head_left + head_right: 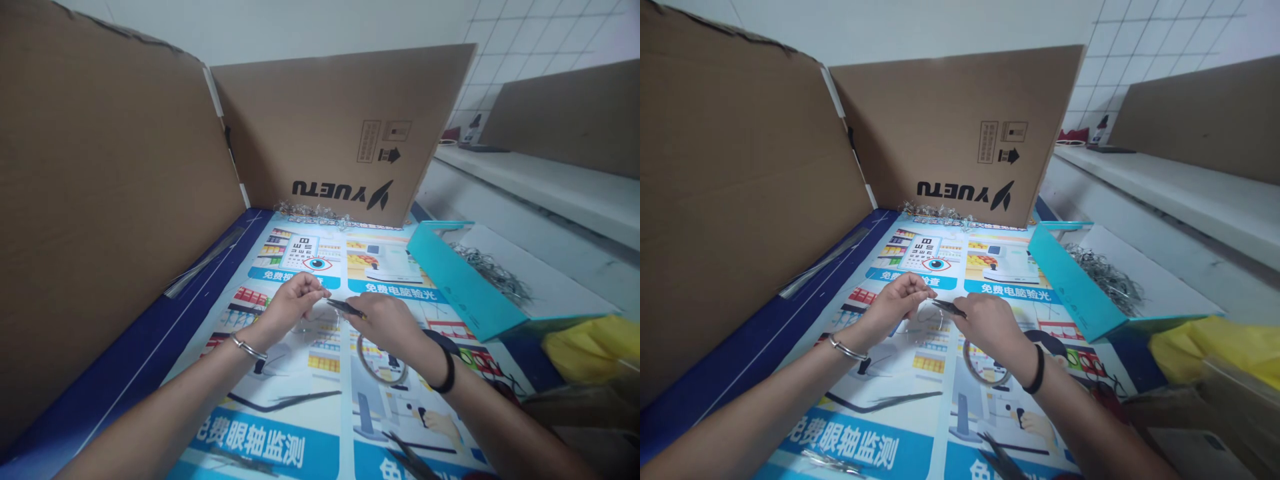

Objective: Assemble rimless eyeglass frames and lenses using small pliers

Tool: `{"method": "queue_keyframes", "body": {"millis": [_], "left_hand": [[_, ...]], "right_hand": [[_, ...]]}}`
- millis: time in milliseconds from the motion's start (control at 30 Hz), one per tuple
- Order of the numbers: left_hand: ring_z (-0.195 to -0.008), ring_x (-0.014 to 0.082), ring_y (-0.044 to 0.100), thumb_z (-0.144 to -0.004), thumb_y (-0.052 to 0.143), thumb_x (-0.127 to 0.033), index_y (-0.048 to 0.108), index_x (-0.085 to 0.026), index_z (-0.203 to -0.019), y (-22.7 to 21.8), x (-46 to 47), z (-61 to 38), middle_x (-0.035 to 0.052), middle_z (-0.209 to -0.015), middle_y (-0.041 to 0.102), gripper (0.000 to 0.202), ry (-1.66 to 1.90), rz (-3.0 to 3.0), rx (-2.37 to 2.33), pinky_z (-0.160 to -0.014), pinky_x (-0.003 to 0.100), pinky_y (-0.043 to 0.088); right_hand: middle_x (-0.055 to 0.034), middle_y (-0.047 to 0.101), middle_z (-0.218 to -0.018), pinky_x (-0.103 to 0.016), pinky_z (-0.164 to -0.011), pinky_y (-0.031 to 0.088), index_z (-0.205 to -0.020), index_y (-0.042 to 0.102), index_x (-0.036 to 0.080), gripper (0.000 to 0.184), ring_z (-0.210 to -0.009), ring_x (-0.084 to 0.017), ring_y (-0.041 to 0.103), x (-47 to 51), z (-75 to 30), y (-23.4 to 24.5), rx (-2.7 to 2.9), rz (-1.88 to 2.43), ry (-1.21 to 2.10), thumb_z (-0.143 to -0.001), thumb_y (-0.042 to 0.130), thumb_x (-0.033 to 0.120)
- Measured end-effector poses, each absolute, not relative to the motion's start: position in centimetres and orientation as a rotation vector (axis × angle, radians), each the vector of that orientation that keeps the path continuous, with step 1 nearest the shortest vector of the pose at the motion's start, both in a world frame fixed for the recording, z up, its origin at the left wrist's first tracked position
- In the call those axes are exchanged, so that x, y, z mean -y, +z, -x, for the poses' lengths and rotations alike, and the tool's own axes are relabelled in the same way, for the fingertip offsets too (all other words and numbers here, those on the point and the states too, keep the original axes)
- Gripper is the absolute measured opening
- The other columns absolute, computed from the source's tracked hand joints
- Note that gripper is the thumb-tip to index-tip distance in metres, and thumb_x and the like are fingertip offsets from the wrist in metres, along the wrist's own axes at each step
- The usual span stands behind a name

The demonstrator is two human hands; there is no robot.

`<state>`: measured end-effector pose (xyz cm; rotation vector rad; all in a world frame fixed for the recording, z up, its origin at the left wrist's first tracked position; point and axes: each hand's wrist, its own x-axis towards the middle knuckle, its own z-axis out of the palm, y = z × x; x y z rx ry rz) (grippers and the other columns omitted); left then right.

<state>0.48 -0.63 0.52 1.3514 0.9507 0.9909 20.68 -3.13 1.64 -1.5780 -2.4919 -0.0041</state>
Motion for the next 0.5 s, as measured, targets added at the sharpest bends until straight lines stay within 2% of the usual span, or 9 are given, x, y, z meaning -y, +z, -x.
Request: {"method": "queue_keyframes", "body": {"millis": [233, 500], "left_hand": [[-0.047, 0.002, 0.04, -0.074, 0.066, -0.033, 0.053, -0.018, -0.081, 0.82, 0.72, -0.6, -0.0033, -0.076, 0.056, 0.022, 1.021, -1.343, -0.956, -0.041, 0.015, 0.032], [-0.046, 0.0019, 0.039, -0.075, 0.066, -0.035, 0.051, -0.018, -0.081, 0.84, 0.93, -0.71, -0.0018, -0.078, 0.059, 0.023, 1.039, -1.345, -0.976, -0.042, 0.015, 0.031]], "right_hand": [[-0.0007, 0.065, -0.073, -0.023, -0.053, 0.025, -0.076, 0.06, 0.021, 0.03, -0.067, -0.014, 0.056, 3.13, -20.72, 1.51, 2.455, 1.548, 0.185, -0.089, 0.043, 0.042], [0.0005, 0.063, -0.069, -0.023, -0.053, 0.024, -0.073, 0.058, 0.02, 0.028, -0.064, -0.013, 0.056, 3.34, -20.48, 2.01, 2.422, 1.587, 0.315, -0.087, 0.045, 0.04]]}}
